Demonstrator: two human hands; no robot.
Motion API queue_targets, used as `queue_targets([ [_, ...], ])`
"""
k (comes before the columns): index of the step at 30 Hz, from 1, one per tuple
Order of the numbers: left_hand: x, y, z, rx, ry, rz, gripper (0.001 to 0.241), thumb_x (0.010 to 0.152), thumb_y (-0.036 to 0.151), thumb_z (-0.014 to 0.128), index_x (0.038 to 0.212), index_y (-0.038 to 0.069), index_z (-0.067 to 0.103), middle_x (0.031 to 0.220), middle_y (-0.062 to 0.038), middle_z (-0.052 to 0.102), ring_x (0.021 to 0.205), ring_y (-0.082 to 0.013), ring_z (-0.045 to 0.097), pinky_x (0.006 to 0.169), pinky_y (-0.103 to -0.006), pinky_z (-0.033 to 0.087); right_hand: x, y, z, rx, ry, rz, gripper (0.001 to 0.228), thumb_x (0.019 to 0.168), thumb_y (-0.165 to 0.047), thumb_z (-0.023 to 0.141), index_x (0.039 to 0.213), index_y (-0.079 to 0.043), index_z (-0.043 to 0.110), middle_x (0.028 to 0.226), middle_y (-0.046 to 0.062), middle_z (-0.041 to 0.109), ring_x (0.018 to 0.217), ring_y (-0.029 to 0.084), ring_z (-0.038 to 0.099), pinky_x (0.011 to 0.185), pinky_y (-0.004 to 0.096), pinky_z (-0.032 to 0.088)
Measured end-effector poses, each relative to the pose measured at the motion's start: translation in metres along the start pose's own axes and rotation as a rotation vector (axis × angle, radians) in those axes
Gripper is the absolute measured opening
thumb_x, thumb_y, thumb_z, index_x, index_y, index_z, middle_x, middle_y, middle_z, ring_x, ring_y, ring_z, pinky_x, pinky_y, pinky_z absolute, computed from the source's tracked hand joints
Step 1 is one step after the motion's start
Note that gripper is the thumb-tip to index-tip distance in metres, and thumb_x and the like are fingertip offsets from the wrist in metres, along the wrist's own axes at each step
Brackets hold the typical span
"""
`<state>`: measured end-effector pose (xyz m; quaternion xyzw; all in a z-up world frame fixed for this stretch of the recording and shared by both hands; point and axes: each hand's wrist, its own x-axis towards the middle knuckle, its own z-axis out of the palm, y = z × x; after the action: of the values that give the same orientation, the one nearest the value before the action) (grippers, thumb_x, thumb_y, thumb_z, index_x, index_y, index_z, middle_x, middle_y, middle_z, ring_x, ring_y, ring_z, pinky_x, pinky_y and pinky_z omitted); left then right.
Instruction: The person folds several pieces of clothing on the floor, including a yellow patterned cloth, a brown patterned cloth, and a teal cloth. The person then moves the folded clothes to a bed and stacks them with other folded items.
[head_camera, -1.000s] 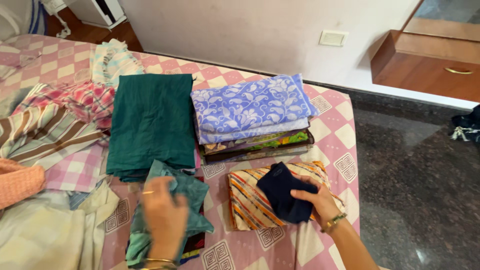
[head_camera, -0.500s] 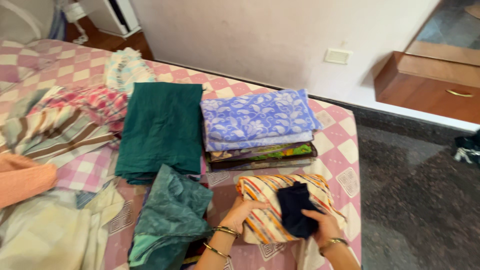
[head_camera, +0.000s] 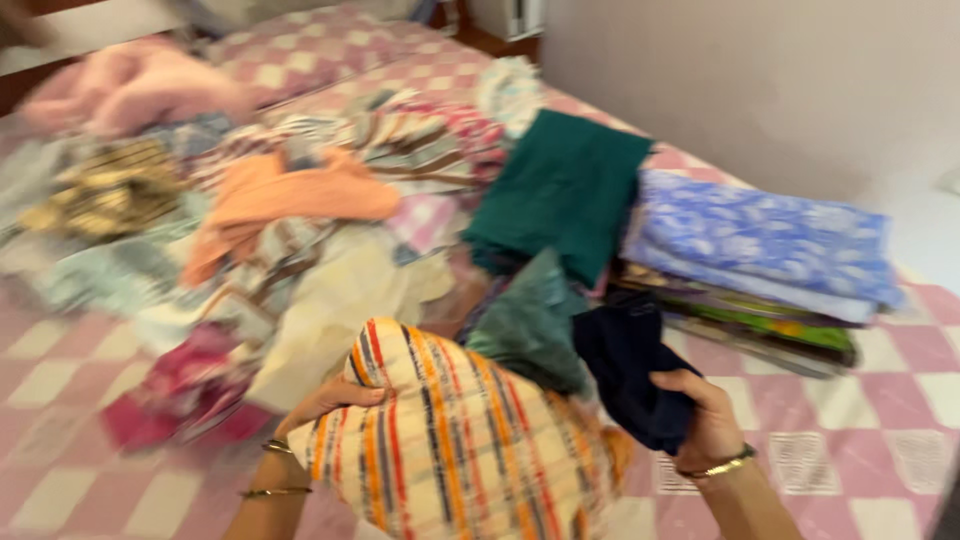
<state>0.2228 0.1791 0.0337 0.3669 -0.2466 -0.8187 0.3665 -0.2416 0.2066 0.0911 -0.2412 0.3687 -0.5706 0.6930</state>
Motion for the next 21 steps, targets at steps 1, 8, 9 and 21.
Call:
queue_targets([
  [1,-0.018,-0.005,-0.028,0.048,0.054,-0.007,0.058,0.077,0.003,0.075,0.133,-0.004,0.062,0.118,-0.018,0.076,0.103,-0.0287,0.073,0.093,-0.0429,0.059,0.005,0.018,0.022,0.027,-0.048,0.046,0.056,0.078,-0.009,0.062,0.133,0.005,0.059,0.117,0.017,0.073,0.101,0.031,0.072,0.089,0.042,0.057],
  [8,-0.096,-0.053,-0.133,1.465,0.879,-0.337,0.048,0.089,0.029,0.081,0.126,0.003,0.063,0.123,-0.017,0.072,0.113,-0.0268,0.067,0.098,-0.0382,0.054,-0.016,0.156,0.099,-0.189,-0.095,0.342,0.045,0.073,0.006,0.072,0.116,-0.005,0.064,0.105,0.01,0.072,0.092,0.024,0.073,0.083,0.042,0.06],
  [9,-0.102,-0.062,-0.127,1.367,0.91,-0.094,0.045,0.086,0.029,0.081,0.119,0.004,0.066,0.117,-0.014,0.073,0.107,-0.0252,0.07,0.094,-0.0373,0.057,-0.025,0.169,0.1,-0.222,-0.093,0.355,0.047,0.072,0.008,0.074,0.117,-0.005,0.064,0.106,0.009,0.071,0.094,0.023,0.074,0.084,0.041,0.062],
  [21,-0.058,-0.105,0.024,-0.118,0.305,0.291,0.049,0.084,0.01,0.077,0.129,0.006,0.058,0.108,-0.006,0.07,0.093,-0.0217,0.067,0.078,-0.0365,0.053,-0.067,0.183,0.097,-0.34,-0.132,0.378,0.057,0.078,0.0,0.077,0.13,-0.011,0.056,0.102,0.01,0.067,0.084,0.022,0.074,0.073,0.04,0.065],
])
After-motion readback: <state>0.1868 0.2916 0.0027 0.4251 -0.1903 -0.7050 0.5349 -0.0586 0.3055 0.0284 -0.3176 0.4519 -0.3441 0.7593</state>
